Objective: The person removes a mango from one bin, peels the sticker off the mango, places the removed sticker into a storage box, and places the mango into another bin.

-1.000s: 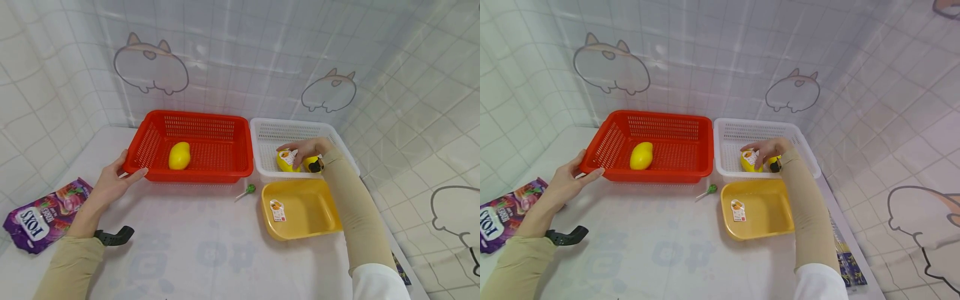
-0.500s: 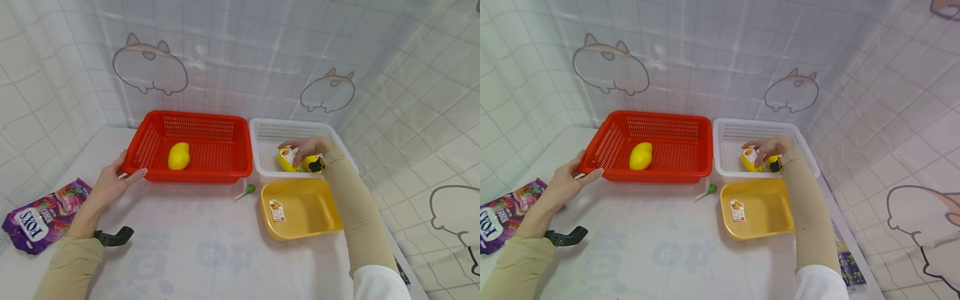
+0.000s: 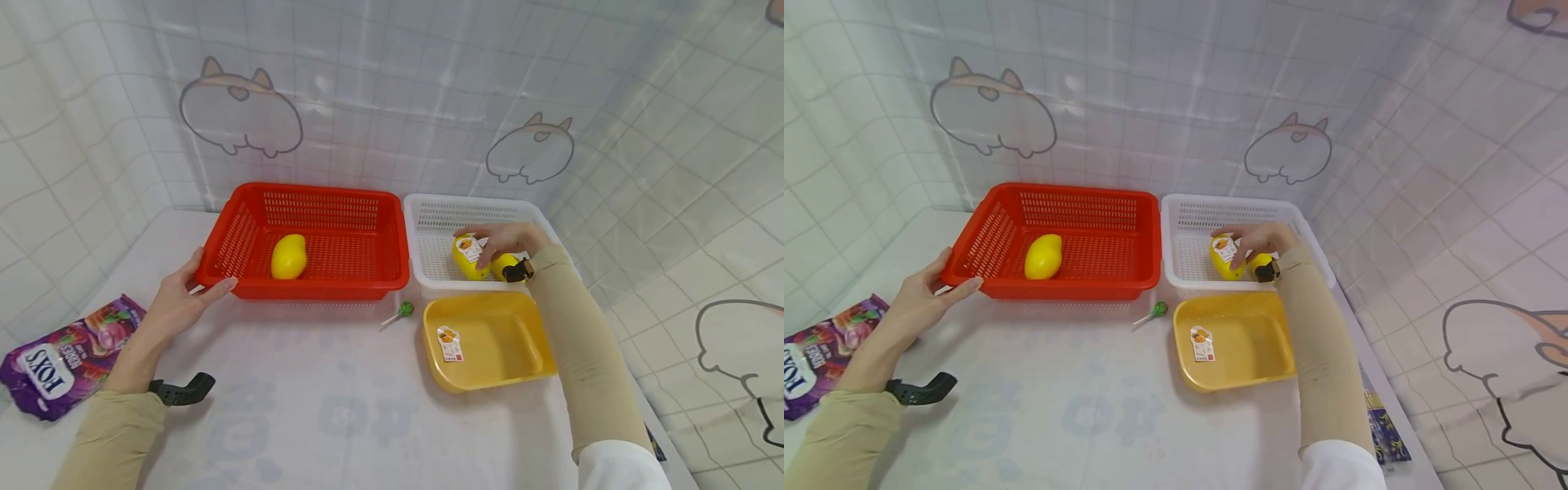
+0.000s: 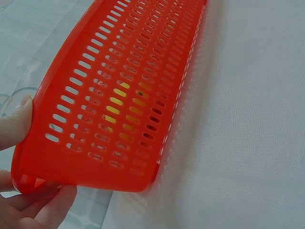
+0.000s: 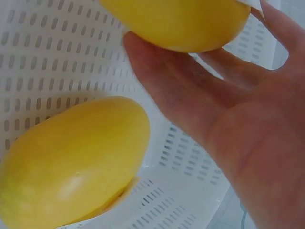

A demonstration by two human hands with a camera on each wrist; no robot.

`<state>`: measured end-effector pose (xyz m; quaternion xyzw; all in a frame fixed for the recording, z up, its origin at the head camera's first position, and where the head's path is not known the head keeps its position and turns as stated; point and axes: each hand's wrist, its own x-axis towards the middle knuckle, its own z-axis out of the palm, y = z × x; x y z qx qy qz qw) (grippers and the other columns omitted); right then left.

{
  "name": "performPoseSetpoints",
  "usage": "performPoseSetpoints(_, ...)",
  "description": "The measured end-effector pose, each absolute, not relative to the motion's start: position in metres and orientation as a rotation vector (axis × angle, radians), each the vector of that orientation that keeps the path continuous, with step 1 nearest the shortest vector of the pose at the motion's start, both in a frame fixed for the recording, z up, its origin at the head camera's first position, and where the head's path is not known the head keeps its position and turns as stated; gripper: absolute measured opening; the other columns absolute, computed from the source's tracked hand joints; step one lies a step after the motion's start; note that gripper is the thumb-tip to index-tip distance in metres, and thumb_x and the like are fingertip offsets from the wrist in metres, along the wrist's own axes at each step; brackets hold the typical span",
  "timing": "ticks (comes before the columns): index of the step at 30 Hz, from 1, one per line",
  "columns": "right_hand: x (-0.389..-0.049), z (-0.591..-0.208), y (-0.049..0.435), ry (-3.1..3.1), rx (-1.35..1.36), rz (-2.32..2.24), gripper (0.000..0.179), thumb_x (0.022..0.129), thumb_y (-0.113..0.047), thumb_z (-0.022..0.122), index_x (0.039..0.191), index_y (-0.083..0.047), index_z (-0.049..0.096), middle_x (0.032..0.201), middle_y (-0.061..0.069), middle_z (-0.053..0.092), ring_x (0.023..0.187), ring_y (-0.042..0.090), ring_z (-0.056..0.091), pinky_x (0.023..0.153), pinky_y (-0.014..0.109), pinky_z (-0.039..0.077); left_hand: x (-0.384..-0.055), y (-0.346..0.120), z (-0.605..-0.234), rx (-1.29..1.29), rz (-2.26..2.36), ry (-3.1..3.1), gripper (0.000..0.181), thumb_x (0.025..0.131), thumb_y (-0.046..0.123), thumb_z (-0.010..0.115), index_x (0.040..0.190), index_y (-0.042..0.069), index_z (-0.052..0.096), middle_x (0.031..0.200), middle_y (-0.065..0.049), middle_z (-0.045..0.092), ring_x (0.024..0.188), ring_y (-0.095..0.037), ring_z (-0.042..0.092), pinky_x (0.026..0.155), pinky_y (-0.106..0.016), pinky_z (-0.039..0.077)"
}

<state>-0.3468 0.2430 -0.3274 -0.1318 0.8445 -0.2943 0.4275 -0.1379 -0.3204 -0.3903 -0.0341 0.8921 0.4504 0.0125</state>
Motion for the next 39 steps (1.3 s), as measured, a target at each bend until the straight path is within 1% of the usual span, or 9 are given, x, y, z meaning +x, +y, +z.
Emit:
performPoseSetpoints(3,-0.346,-0.327,0.245,2.134,-0.325,-0.735,0.099,0.080,-0.006,0.080,0.159,-0.024,0.024,0.165,0.020,0.003,0.145,0.040,0.024,0.111,0.055,0.041,-0.138,-0.321,-0.389,-0.113,1.379,2.785,0.099,0.097,0.052,0.058,0.159,0.014,-0.008,0.166,-0.024,0.006,0.139,-0.054,0.028,0.076,-0.011,0.053)
performPoseSetpoints(6,-0.343,-0.328,0.246,2.142,-0.295,-0.776,0.100,0.080,-0.004,0.080,0.160,-0.024,0.024,0.165,0.020,0.002,0.142,0.041,0.030,0.108,0.054,0.046,-0.138,-0.321,-0.388,-0.114,1.363,2.790,0.099,0.097,0.052,0.058,0.159,0.013,-0.008,0.166,-0.024,0.006,0.139,-0.054,0.029,0.079,-0.016,0.056)
performPoseSetpoints(9,-0.341,-0.329,0.247,2.138,-0.280,-0.816,0.099,0.081,-0.005,0.080,0.160,-0.023,0.023,0.165,0.021,0.001,0.139,0.041,0.034,0.103,0.051,0.051,-0.138,-0.320,-0.388,-0.110,1.378,2.783,0.099,0.097,0.052,0.058,0.159,0.013,-0.008,0.165,-0.024,0.006,0.139,-0.054,0.029,0.076,-0.011,0.054)
performPoseSetpoints(12,-0.339,-0.330,0.247,2.150,-0.280,-0.838,0.099,0.080,-0.006,0.081,0.160,-0.023,0.024,0.165,0.020,0.002,0.139,0.041,0.035,0.100,0.050,0.053,-0.137,-0.320,-0.389,-0.106,1.404,2.771,0.098,0.097,0.051,0.058,0.159,0.013,-0.008,0.165,-0.025,0.007,0.138,-0.054,0.028,0.070,-0.003,0.048)
performPoseSetpoints(14,-0.337,-0.329,0.247,2.167,-0.288,-0.846,0.099,0.079,-0.006,0.081,0.160,-0.022,0.025,0.165,0.020,0.003,0.139,0.041,0.035,0.099,0.051,0.054,-0.138,-0.321,-0.389,-0.102,1.414,2.768,0.098,0.097,0.051,0.058,0.159,0.013,-0.008,0.166,-0.024,0.006,0.138,-0.055,0.028,0.070,-0.002,0.046)
performPoseSetpoints(19,-0.333,-0.324,0.247,2.203,-0.292,-0.866,0.098,0.080,-0.006,0.082,0.159,-0.024,0.026,0.165,0.018,0.006,0.139,0.041,0.035,0.101,0.055,0.051,-0.138,-0.322,-0.390,-0.101,1.408,2.767,0.098,0.097,0.051,0.058,0.159,0.013,-0.008,0.165,-0.025,0.007,0.138,-0.054,0.029,0.070,-0.002,0.046)
performPoseSetpoints(26,-0.330,-0.319,0.249,2.267,-0.283,-0.858,0.096,0.081,-0.010,0.082,0.158,-0.028,0.027,0.166,0.019,0.003,0.143,0.042,0.030,0.104,0.056,0.048,-0.139,-0.322,-0.391,-0.113,1.390,2.772,0.099,0.096,0.052,0.058,0.159,0.016,-0.009,0.166,-0.022,0.006,0.138,-0.052,0.029,0.073,-0.007,0.050)
performPoseSetpoints(33,-0.324,-0.318,0.247,2.306,-0.249,-0.916,0.095,0.081,-0.012,0.083,0.157,-0.030,0.030,0.166,0.019,0.006,0.138,0.040,0.038,0.102,0.054,0.051,-0.139,-0.321,-0.389,-0.110,1.424,2.762,0.097,0.097,0.050,0.058,0.159,0.016,-0.009,0.165,-0.024,0.008,0.138,-0.052,0.028,0.068,-0.002,0.044)
performPoseSetpoints(39,-0.316,-0.319,0.244,2.331,-0.213,-0.993,0.094,0.079,-0.010,0.084,0.156,-0.031,0.033,0.166,0.015,0.012,0.131,0.038,0.046,0.099,0.051,0.053,-0.139,-0.321,-0.390,-0.112,1.425,2.753,0.097,0.097,0.050,0.058,0.159,0.016,-0.009,0.166,-0.024,0.007,0.138,-0.053,0.028,0.068,-0.001,0.043)
